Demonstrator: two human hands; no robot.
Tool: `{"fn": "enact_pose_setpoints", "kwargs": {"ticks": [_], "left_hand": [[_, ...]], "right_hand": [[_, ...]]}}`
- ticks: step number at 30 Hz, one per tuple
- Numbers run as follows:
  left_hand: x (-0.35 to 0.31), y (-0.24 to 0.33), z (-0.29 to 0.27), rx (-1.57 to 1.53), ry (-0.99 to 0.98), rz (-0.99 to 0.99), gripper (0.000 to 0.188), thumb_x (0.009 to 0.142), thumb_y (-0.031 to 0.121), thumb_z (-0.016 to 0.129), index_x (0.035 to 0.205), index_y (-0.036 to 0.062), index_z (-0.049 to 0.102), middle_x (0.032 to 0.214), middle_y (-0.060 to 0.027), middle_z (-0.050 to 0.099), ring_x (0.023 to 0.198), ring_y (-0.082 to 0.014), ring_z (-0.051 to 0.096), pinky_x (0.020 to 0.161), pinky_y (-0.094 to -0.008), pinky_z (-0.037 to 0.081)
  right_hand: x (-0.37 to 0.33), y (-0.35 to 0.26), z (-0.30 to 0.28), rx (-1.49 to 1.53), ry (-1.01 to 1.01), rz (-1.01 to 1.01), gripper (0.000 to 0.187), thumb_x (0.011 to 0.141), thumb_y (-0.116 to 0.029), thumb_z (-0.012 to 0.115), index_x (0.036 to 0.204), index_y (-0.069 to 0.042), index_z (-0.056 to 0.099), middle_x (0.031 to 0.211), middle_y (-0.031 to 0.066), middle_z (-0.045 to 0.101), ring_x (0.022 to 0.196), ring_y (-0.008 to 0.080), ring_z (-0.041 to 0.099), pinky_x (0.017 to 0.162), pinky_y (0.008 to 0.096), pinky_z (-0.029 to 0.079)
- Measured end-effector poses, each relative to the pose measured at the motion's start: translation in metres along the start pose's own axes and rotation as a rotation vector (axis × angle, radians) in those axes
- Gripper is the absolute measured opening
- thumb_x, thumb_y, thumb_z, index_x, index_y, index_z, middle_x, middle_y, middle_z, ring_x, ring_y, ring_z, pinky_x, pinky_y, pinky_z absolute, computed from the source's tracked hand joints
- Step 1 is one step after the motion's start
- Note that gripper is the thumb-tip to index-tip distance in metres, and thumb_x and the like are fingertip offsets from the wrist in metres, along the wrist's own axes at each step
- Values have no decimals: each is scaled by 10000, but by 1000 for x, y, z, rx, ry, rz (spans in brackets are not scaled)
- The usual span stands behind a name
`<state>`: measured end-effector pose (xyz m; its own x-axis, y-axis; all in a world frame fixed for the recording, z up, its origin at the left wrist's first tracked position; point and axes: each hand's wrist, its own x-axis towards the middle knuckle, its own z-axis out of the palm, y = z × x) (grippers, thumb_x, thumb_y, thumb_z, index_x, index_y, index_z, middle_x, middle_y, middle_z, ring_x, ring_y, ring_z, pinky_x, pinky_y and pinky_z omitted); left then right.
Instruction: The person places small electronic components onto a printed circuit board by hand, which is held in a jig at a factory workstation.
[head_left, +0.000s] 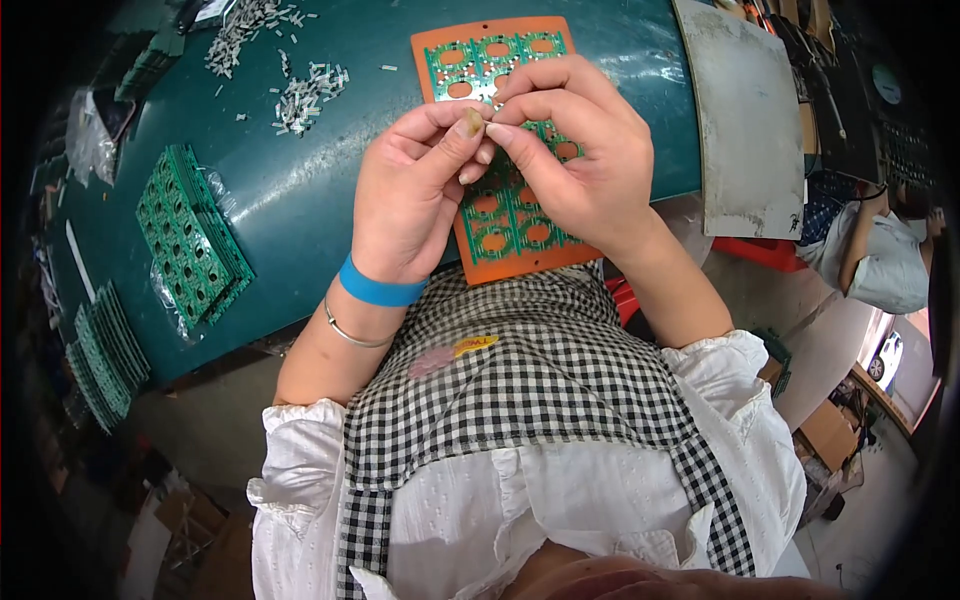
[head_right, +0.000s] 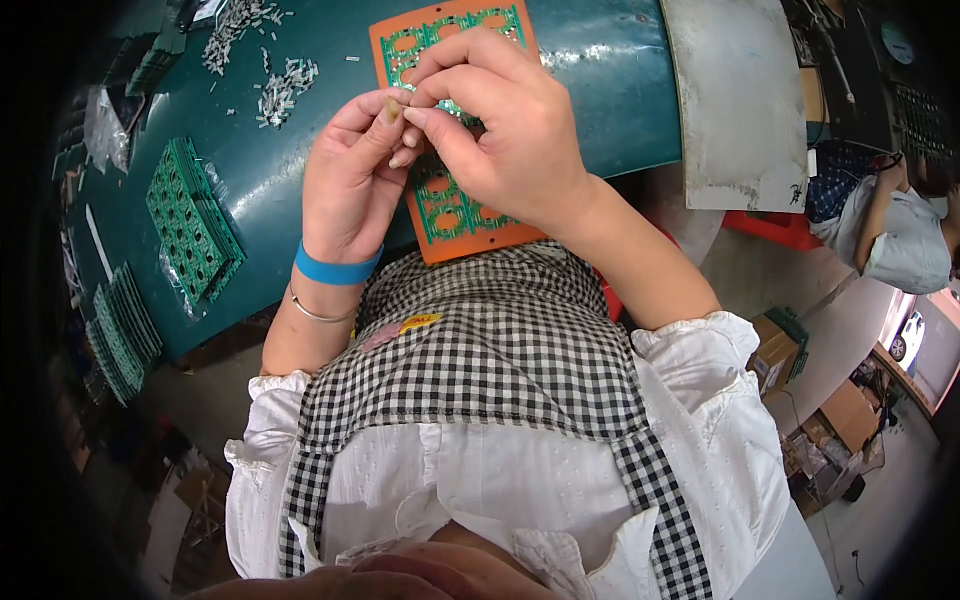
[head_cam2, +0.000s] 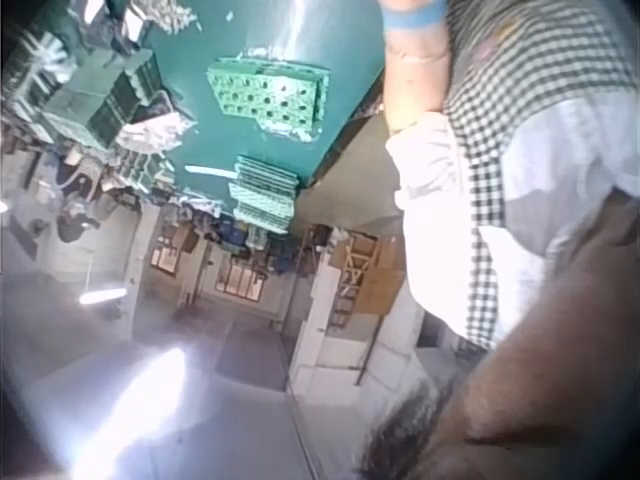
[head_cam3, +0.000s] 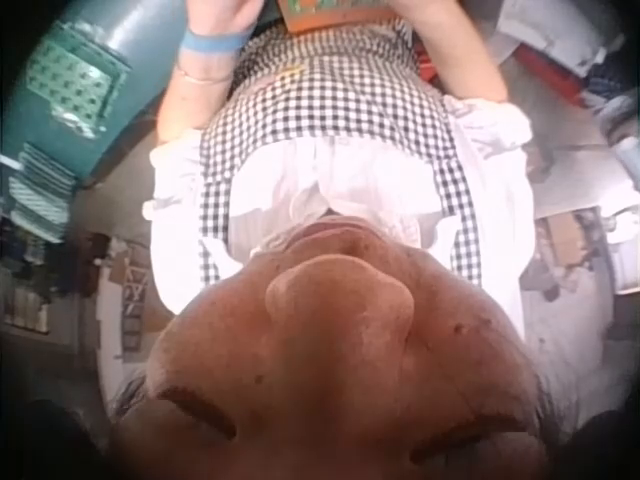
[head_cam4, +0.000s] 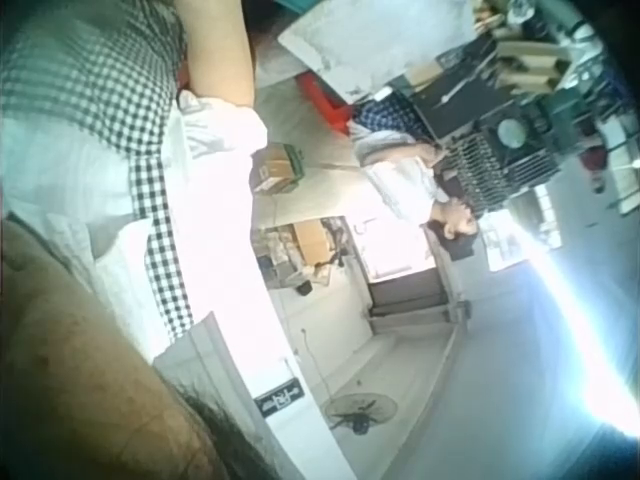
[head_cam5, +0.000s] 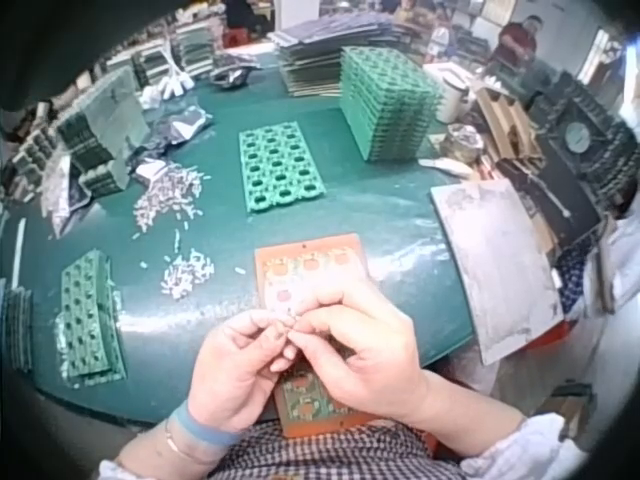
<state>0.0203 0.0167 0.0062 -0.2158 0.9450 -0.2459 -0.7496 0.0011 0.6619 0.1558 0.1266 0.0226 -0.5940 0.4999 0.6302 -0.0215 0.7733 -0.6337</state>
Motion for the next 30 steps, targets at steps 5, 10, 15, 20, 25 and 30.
{"fn": "enact_pose_setpoints", "kwargs": {"ticks": [5,10,15,20,25,30], "left_hand": [[0,7,-4,-52,40,107,212,979,90,616,1152,-32,607,934,-54,641,776,-102,559,683,-219,458],[-4,23,-28,41,93,104,235,994,57,568,1209,-37,567,999,-95,595,800,-127,513,648,-208,420],[-7,25,-30,26,13,78,152,984,86,603,1089,-25,595,951,-97,652,771,-115,560,658,-216,445],[-7,24,-27,83,9,-8,147,973,85,623,1067,-21,588,955,-119,687,767,-118,602,648,-217,469],[-7,22,-25,124,52,-31,174,962,76,638,1094,-32,605,986,-145,707,751,-108,612,607,-192,460],[-6,20,-27,135,36,-43,188,963,76,639,1110,-38,620,1016,-160,713,739,-99,609,573,-178,438]], "right_hand": [[-6,12,-27,406,-9,409,58,841,9,682,880,18,640,1029,82,640,1013,162,619,866,269,484],[-14,44,-64,8,-315,380,57,818,-26,706,828,10,664,1056,59,663,1008,156,611,916,302,470],[-20,50,-63,-19,-365,388,59,796,-31,724,797,-6,670,1033,38,670,1007,171,628,910,297,477],[-21,55,-63,-37,-400,353,58,791,-24,724,787,-4,670,1032,34,676,1016,184,644,883,305,499],[-19,56,-62,-57,-420,346,61,797,-26,723,780,-7,667,1034,36,678,1009,183,651,865,308,509],[-14,53,-64,-62,-453,330,70,798,-37,727,778,-10,665,1034,36,677,996,179,649,857,306,508]]}}
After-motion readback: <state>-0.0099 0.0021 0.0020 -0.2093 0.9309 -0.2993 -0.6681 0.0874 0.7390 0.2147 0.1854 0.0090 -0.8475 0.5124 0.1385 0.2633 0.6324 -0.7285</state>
